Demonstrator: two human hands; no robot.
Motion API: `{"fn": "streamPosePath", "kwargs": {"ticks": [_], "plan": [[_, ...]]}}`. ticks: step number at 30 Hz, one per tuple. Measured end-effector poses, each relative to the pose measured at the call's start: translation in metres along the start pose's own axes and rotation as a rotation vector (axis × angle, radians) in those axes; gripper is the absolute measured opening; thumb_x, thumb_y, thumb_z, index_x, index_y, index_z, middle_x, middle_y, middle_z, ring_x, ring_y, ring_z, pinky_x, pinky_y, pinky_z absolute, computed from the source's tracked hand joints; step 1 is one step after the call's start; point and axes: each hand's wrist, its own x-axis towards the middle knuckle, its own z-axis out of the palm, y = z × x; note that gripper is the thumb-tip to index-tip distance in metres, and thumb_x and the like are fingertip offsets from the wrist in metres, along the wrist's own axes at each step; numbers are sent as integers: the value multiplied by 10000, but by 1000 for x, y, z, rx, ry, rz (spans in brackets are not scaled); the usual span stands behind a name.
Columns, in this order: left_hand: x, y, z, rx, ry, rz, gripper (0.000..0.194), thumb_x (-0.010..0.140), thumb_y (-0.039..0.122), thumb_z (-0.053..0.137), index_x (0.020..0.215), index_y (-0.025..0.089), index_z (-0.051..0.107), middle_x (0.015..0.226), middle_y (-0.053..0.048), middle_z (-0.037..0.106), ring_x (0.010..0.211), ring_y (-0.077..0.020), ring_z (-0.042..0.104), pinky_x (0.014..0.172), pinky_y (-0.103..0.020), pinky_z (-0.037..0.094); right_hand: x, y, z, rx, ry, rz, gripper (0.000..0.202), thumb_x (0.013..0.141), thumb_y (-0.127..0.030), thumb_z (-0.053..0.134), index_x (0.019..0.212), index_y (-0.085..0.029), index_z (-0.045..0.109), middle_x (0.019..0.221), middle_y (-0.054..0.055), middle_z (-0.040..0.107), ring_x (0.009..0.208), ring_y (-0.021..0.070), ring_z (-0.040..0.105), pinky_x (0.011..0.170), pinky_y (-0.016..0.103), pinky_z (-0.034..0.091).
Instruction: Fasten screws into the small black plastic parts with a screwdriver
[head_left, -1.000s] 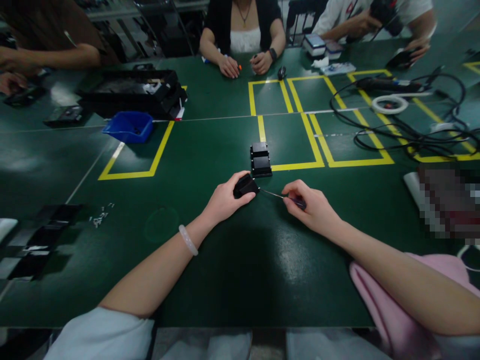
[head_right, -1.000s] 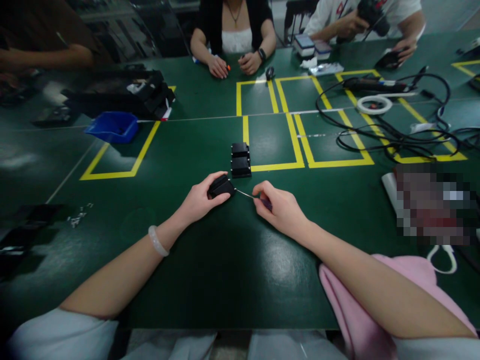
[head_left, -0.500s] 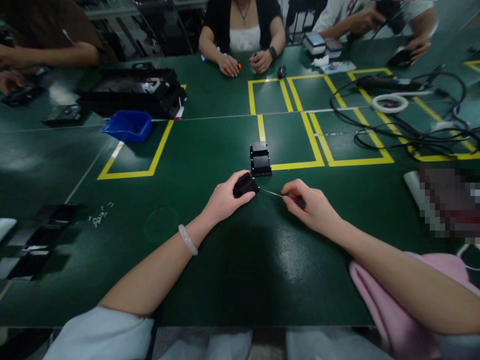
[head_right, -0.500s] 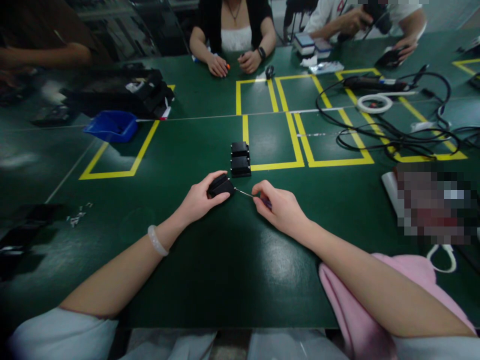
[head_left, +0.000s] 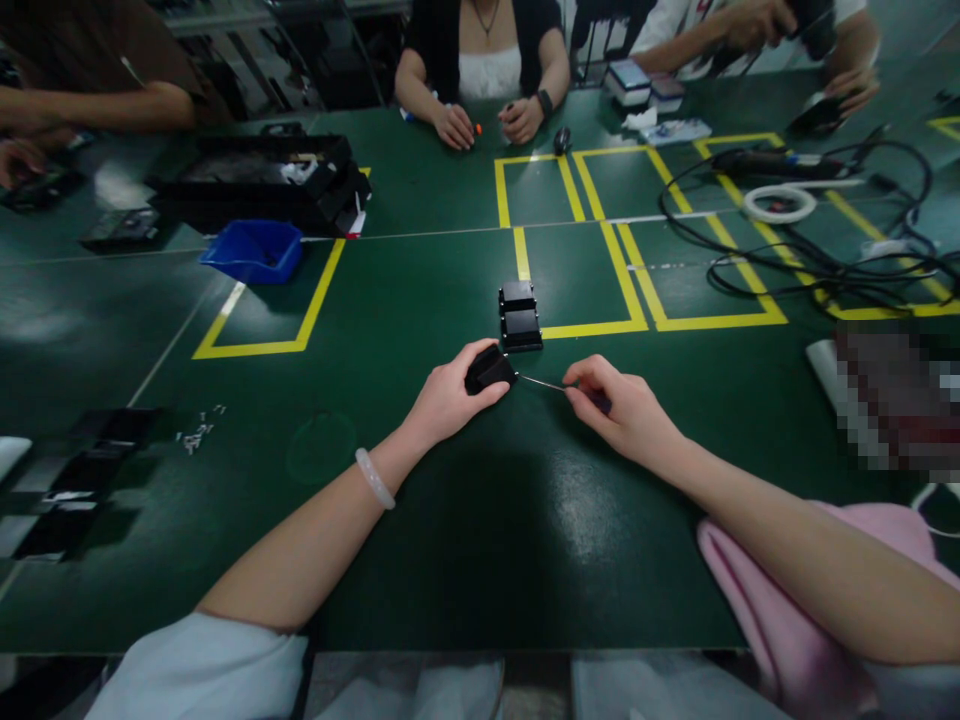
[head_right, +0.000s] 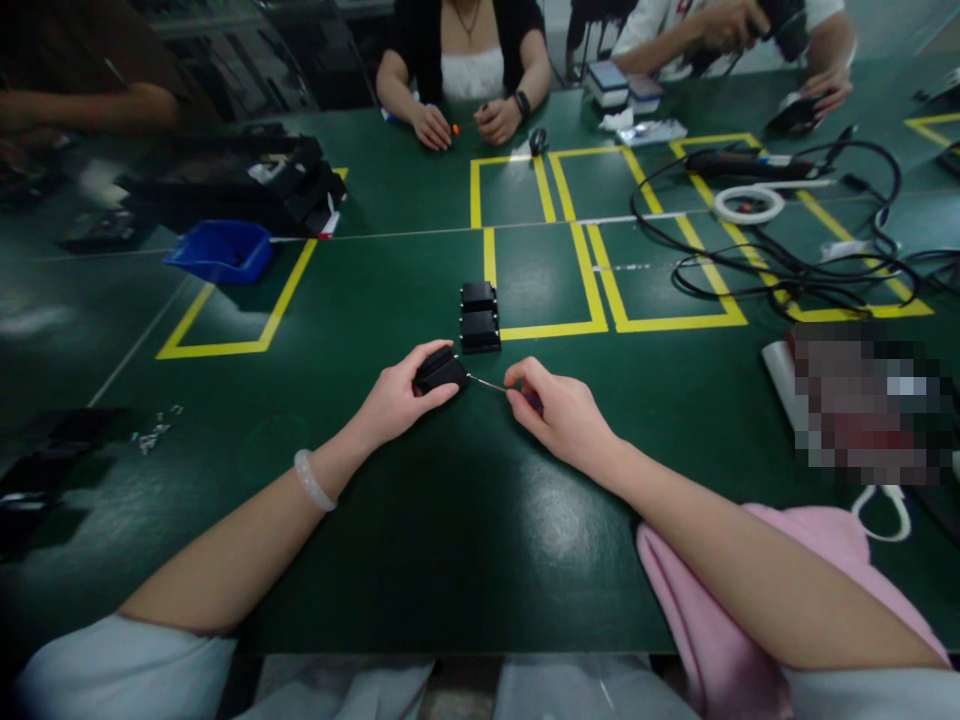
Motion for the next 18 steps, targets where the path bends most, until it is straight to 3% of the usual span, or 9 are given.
{"fn": "streamPosePath", "kwargs": {"ticks": [18], "plan": [[1, -2, 2, 1, 17, 14, 628, 871, 501, 645, 1419, 235, 490, 1258, -86, 678, 1099, -279, 678, 935, -405, 542, 0, 0, 1, 15, 31, -1, 75, 916, -252, 519, 988, -231, 514, 649, -47, 550, 556, 124, 543, 575, 246, 394]]}}
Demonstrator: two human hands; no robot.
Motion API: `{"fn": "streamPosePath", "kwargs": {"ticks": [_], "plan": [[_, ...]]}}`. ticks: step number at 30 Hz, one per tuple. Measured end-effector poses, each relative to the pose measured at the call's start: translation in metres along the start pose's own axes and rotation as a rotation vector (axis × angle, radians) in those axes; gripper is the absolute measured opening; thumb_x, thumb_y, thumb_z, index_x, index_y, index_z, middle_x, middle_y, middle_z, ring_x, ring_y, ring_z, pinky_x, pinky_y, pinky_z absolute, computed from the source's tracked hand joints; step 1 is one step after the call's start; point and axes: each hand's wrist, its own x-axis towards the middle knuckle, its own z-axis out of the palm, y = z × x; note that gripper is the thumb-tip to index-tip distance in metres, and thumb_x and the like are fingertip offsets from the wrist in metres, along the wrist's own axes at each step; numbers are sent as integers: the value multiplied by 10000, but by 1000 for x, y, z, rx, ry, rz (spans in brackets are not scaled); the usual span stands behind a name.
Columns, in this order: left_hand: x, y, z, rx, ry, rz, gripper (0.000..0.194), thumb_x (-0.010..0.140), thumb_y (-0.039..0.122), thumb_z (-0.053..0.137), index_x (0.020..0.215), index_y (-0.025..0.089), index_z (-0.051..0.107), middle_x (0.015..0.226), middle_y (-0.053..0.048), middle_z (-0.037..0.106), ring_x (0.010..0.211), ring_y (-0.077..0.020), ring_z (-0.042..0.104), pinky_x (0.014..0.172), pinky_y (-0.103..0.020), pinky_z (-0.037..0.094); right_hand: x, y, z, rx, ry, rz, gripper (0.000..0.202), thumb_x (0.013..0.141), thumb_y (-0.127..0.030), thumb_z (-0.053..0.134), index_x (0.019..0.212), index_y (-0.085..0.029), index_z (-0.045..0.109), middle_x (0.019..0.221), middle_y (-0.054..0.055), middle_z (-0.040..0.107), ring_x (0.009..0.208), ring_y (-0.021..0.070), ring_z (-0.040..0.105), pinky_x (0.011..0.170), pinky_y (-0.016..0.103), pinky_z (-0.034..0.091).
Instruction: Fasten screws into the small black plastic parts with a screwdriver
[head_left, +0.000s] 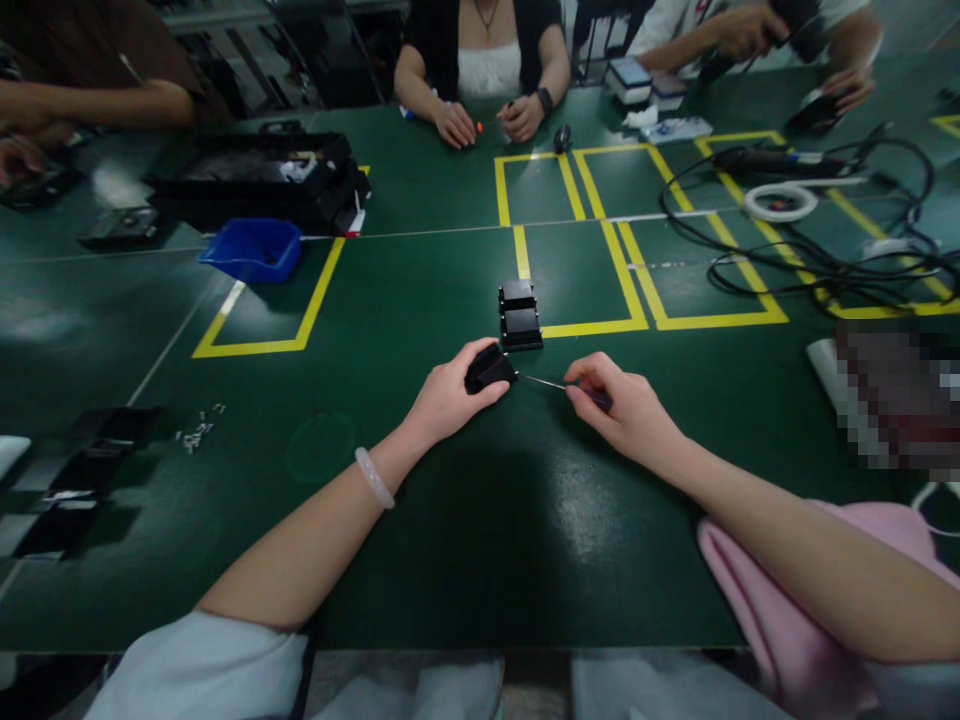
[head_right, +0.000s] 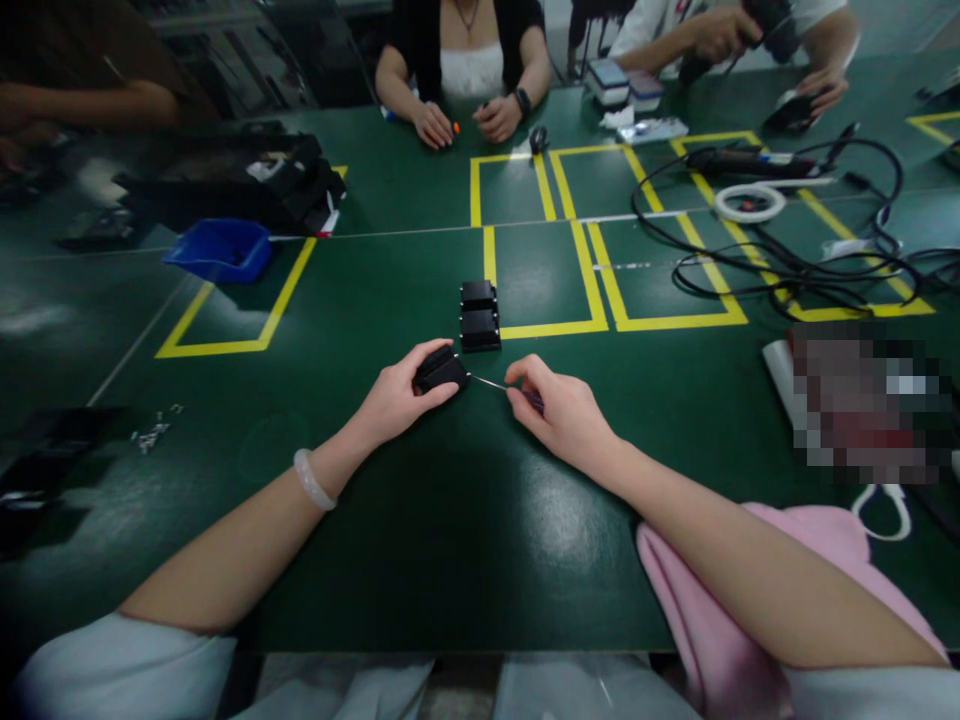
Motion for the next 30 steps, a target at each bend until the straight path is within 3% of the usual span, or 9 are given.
{"fn": "streamPosePath", "kwargs": {"ticks": [30], "plan": [[0, 1, 0, 19, 3, 3, 626, 875, 492, 641, 1424, 234, 489, 1262, -84, 681, 1101, -281, 681, 933, -404, 540, -1, -1, 1, -37, -6, 7, 100, 934, -273, 511, 1007, -205, 527, 673, -38, 568, 570, 124, 563, 592, 247, 407]]}}
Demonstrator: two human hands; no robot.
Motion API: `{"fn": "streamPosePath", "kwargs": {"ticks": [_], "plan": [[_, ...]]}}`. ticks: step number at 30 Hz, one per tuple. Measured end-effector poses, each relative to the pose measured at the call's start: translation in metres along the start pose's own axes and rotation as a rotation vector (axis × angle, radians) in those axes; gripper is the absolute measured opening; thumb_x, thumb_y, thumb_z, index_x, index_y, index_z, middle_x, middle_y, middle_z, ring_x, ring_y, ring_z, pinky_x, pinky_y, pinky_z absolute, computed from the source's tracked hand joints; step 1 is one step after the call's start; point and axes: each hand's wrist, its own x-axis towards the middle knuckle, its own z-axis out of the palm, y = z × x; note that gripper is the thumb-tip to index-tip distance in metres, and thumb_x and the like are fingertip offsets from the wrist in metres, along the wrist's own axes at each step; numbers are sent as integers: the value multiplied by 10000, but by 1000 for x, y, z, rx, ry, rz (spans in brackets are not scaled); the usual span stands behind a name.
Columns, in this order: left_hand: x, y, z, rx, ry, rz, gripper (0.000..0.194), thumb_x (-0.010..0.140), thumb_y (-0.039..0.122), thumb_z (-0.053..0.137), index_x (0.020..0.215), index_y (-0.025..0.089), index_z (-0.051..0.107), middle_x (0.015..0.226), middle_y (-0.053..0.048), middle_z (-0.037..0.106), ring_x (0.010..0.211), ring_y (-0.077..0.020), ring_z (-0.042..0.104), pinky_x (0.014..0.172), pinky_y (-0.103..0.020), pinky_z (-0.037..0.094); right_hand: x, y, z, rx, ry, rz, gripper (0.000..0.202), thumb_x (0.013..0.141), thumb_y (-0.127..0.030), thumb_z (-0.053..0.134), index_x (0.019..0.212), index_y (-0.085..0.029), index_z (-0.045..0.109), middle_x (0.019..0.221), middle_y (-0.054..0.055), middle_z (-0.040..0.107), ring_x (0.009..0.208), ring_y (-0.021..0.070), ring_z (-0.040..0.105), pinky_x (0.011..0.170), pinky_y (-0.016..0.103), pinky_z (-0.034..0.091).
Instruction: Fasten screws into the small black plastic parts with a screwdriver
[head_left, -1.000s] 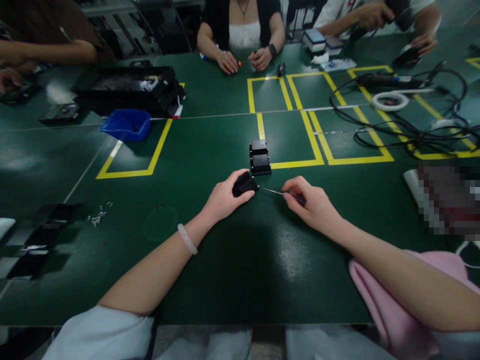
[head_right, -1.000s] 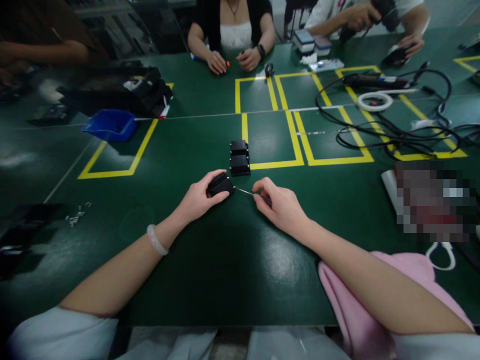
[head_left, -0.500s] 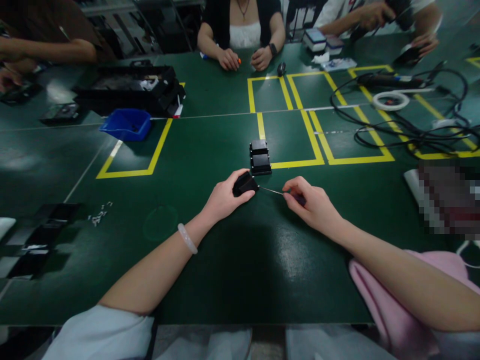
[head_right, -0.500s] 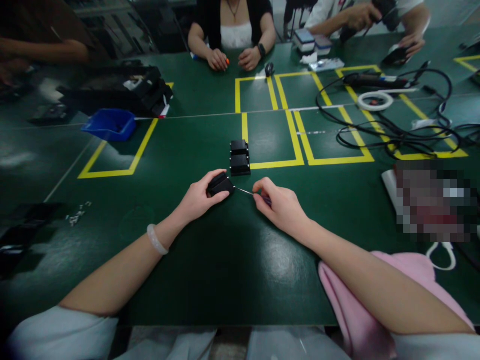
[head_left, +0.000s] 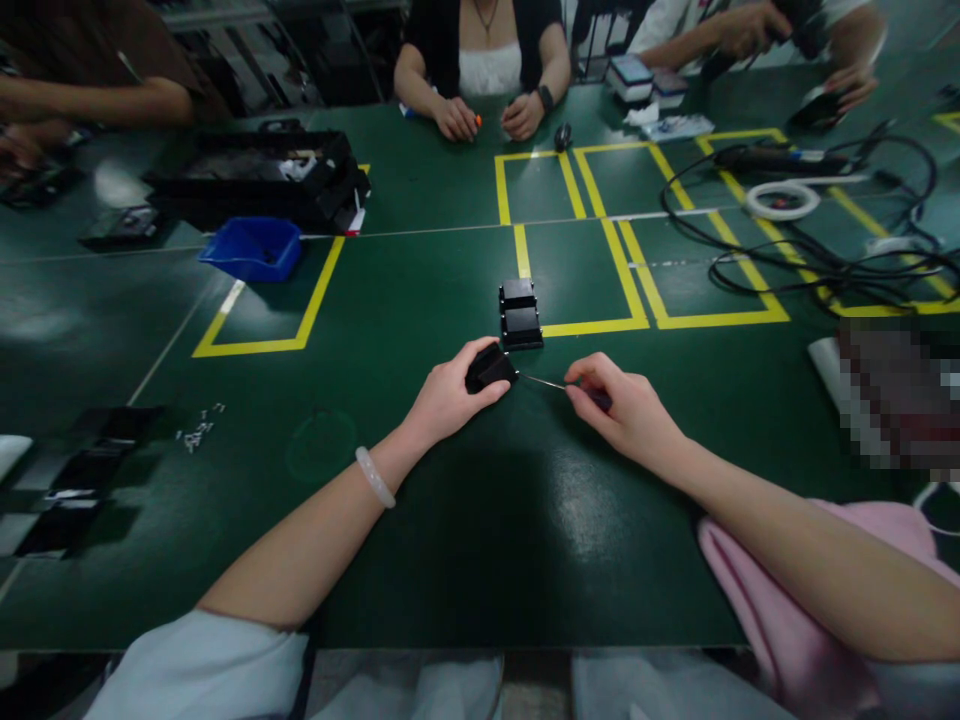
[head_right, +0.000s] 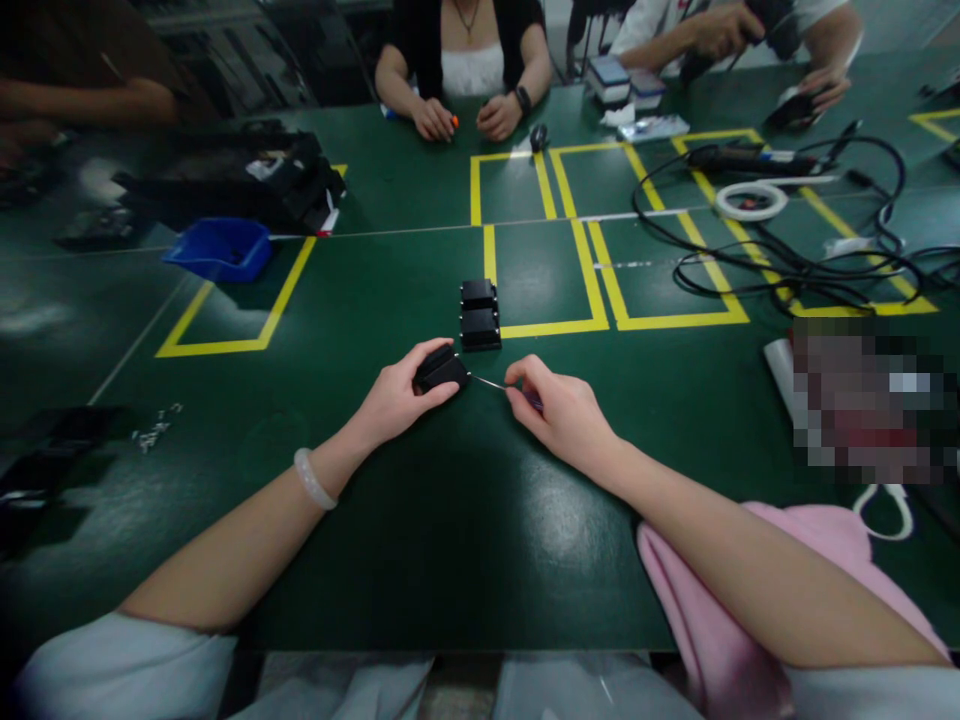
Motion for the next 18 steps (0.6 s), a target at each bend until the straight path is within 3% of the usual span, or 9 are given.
{"fn": "streamPosePath", "kwargs": {"ticks": [18], "plan": [[0, 1, 0, -4, -2, -6, 628, 872, 475, 652, 1423, 222, 491, 1261, -85, 680, 1107, -278, 679, 932, -391, 540, 0, -1, 0, -9, 6, -18, 110, 922, -269, 527, 1011, -204, 535, 674, -40, 555, 572, 123, 551, 589, 243, 400]]}}
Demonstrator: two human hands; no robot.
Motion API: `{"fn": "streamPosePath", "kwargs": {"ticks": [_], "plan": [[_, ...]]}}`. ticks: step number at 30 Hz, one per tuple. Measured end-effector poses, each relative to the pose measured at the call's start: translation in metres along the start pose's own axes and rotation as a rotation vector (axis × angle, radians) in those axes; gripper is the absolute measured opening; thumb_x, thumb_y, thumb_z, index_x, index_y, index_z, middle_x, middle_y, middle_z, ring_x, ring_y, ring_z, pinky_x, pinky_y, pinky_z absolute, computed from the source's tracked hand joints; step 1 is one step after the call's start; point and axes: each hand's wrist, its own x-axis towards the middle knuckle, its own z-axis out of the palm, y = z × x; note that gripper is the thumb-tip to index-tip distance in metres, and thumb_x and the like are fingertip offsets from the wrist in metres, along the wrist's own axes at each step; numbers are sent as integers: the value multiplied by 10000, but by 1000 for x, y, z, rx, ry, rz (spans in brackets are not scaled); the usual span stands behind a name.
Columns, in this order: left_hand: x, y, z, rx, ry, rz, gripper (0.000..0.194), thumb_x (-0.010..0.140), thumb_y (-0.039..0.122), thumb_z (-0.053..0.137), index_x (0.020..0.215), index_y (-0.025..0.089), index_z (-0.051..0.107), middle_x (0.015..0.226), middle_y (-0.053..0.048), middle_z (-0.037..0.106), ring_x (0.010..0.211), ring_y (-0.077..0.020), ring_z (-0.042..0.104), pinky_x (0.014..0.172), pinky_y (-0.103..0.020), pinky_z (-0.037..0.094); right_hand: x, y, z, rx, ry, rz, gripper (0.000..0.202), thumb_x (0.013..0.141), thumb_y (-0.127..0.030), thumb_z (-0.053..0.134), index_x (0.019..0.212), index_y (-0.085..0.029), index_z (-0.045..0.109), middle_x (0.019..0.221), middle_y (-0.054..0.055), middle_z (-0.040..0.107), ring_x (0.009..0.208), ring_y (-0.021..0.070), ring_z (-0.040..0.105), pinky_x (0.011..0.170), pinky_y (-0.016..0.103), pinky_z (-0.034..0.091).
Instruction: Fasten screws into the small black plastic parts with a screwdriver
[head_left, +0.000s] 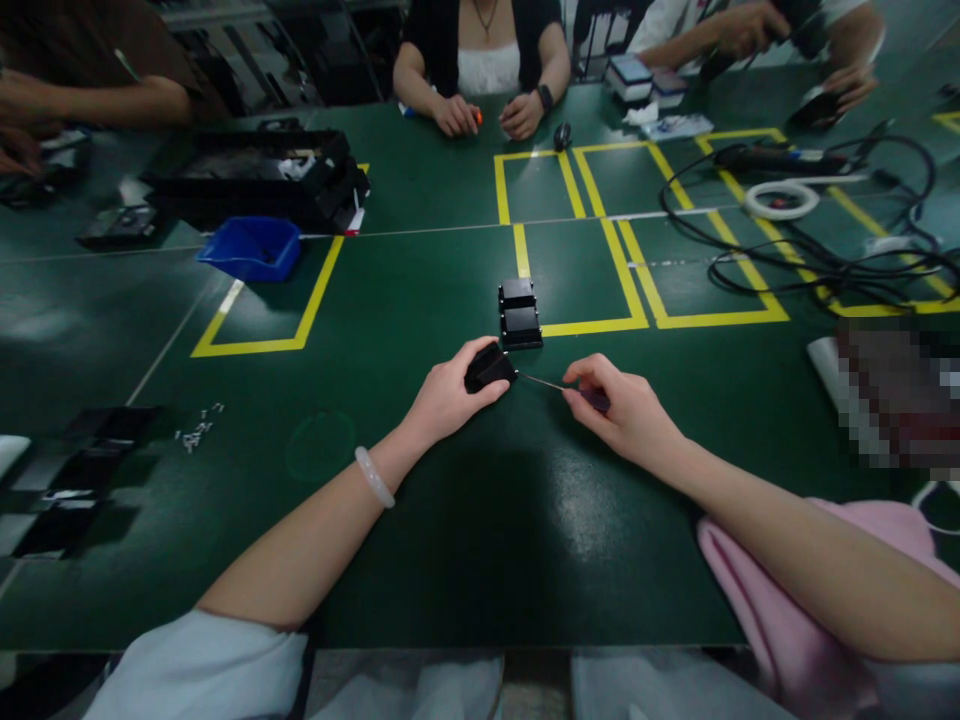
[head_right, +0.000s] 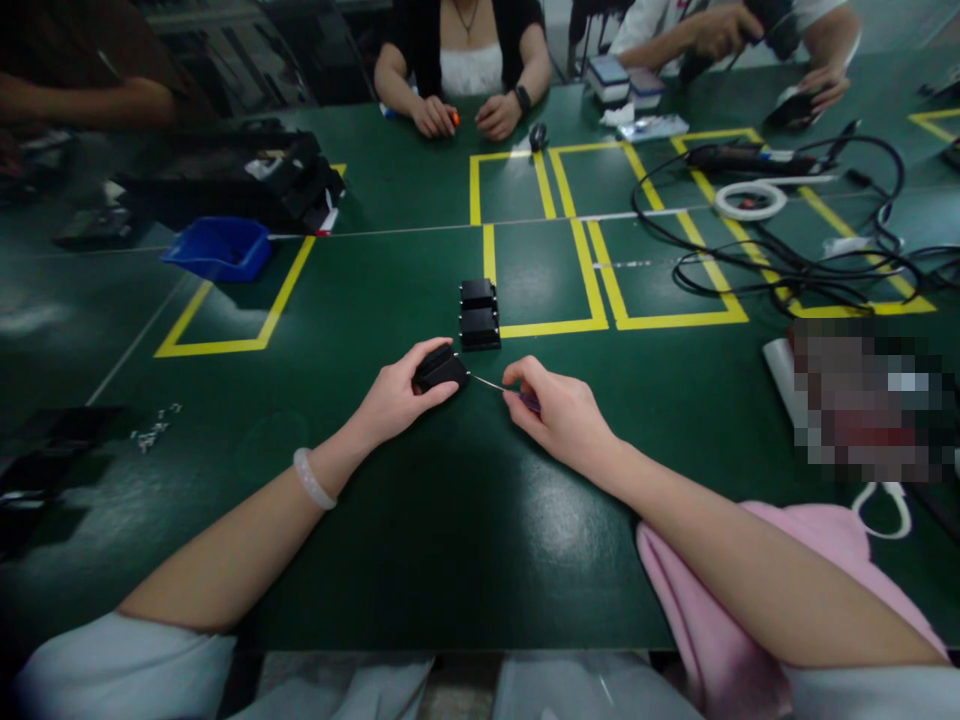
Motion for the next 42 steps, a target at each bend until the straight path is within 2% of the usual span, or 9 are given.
{"fn": "streamPosePath", "kwargs": {"ticks": [8, 17, 24, 42], "plan": [[0, 0, 0, 21, 4, -1, 631, 870, 482, 653, 1424, 229, 489, 1257, -87, 683, 1098, -286, 683, 939, -410, 535, 1, 1, 0, 26, -20, 54, 122, 962, -318, 486, 992, -209, 531, 624, -56, 522, 536, 124, 527, 575, 252, 380], [0, -1, 0, 5, -2, 5, 631, 875, 495, 645, 1427, 233, 485, 1257, -87, 679, 1092, -279, 682, 920, -398, 543, 0, 1, 0, 7, 11, 15, 102, 917, -273, 535, 1001, -215, 527, 691, -38, 554, 591, 123, 551, 606, 248, 409], [-1, 2, -1, 5, -6, 3, 620, 874, 490, 640, 1419, 235, 489, 1262, -86, 679, 1110, -283, 675, 937, -411, 539, 1, 0, -1, 20, 0, 43, 75, 936, -285, 520, 981, -225, 526, 636, -56, 523, 540, 116, 507, 579, 244, 382], [-1, 1, 0, 23, 0, -2, 633, 878, 512, 635, 1427, 236, 484, 1260, -85, 679, 1116, -287, 671, 924, -407, 541, 1, -2, -2, -1, 3, 34, 59, 925, -268, 513, 930, -220, 547, 635, -45, 546, 537, 116, 527, 579, 244, 385]]}}
